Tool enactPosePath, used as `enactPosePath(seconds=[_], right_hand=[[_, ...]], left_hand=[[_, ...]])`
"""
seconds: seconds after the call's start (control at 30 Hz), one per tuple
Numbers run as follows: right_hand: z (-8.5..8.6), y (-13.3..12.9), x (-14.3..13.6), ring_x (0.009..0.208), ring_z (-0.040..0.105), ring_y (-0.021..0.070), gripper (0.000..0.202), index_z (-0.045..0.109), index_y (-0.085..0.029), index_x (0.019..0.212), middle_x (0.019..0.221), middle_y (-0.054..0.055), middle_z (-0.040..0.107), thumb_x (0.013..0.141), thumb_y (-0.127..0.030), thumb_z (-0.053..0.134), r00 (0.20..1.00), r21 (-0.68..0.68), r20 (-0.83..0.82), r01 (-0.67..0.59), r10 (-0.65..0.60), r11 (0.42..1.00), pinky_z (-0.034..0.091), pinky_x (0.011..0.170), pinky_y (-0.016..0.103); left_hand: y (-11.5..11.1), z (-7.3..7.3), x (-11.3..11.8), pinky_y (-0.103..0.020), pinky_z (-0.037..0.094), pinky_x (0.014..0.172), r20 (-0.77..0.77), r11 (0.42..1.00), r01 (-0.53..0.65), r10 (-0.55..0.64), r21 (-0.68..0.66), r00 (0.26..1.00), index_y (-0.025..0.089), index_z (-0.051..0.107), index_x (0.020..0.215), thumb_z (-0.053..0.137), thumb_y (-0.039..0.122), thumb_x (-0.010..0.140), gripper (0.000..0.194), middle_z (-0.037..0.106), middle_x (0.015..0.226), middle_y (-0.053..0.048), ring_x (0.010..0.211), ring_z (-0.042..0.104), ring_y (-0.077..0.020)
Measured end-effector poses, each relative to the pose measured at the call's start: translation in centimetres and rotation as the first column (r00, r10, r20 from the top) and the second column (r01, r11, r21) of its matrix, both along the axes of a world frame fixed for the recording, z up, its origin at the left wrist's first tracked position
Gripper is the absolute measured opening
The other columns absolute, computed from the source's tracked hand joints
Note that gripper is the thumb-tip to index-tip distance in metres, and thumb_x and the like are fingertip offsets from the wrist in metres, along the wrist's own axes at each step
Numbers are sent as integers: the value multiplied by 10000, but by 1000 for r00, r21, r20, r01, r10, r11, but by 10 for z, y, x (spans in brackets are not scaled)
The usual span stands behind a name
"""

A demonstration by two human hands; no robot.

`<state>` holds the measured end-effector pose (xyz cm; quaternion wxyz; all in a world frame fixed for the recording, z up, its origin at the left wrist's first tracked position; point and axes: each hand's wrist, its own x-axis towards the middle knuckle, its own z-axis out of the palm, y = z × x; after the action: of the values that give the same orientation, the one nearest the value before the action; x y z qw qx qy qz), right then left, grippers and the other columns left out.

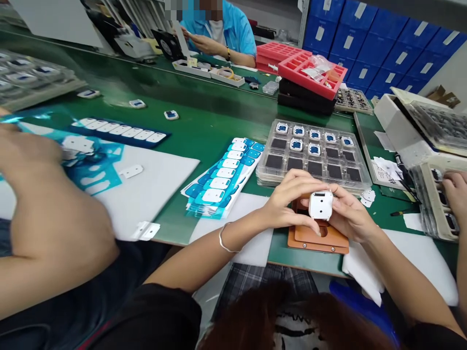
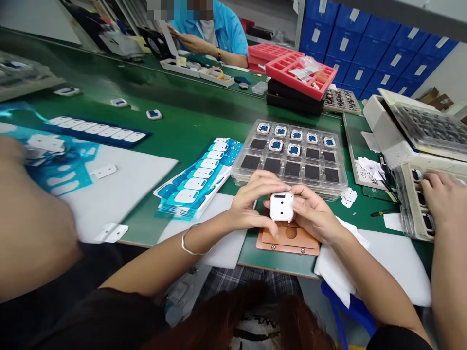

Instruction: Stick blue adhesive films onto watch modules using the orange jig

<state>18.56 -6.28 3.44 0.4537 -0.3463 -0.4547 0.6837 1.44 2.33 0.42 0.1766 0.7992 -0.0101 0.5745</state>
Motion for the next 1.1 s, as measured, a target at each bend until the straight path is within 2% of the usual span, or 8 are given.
enactPosePath(seconds=[0.2,0.33,0.4,0.53,0.6,0.77,0.97,1.1], right_hand=[[-3,-4,-4,800,699,135,273,592,-240,993,881,2,697,837,-406,742,997,26,-24,74,-74,997,600,758,288],[-5,-6,-4,663,641,95,197,588,-260,1006,904,-18,653,874,-346,707,977,274,70,177,-203,945,555,541,205],[-4,-8,-3,719,640,105,200,596,-285,1056,1036,5,624,882,-260,691,908,536,163,246,-385,808,566,567,237],[1,-10,-3,757,597,100,249,683,-278,997,1100,26,495,837,-87,687,628,943,215,65,-748,326,569,676,301],[4,-12,-3,744,571,102,275,697,-276,1020,1084,33,456,837,-71,681,555,971,219,-40,-802,238,558,660,313],[7,-18,-6,822,557,138,298,699,-275,1078,1065,46,470,843,-92,691,508,968,242,-73,-826,239,545,655,311],[10,-22,-9,858,554,157,48,731,-243,816,947,33,506,817,-200,751,502,865,357,141,-787,482,505,621,278],[11,-22,-8,818,531,155,82,722,-247,754,902,28,507,819,-280,759,531,800,400,196,-747,568,483,605,275]], left_hand=[[0,-1,1,-364,535,827,48,999,-1,-1,53,999,220,522,1394,763,613,714,821,719,1059,-104,958,645,-220],[-2,1,0,-334,539,804,70,999,3,-5,40,998,218,526,1381,764,598,716,802,728,1023,-88,910,660,-194],[-3,1,0,-326,538,793,90,1000,22,-23,14,996,217,507,1383,791,596,678,849,739,1010,-86,893,659,-190],[-6,1,-1,-304,534,748,114,997,43,-36,-60,993,234,516,1325,833,605,588,884,750,996,-76,847,626,-180],[-7,1,-1,-295,531,730,109,997,45,-38,-63,993,228,546,1257,832,604,586,820,754,992,-76,832,616,-175],[-7,3,-1,-288,518,713,93,1000,8,-6,-22,996,200,577,1140,803,589,649,666,768,997,-97,858,635,-174],[-9,4,-2,-288,477,721,1,993,-81,81,85,997,222,571,1148,724,584,761,552,782,1000,-68,857,648,-159],[-9,2,-2,-306,447,735,-19,991,-85,87,104,996,256,557,1216,684,623,776,587,782,1005,-36,848,651,-161]])
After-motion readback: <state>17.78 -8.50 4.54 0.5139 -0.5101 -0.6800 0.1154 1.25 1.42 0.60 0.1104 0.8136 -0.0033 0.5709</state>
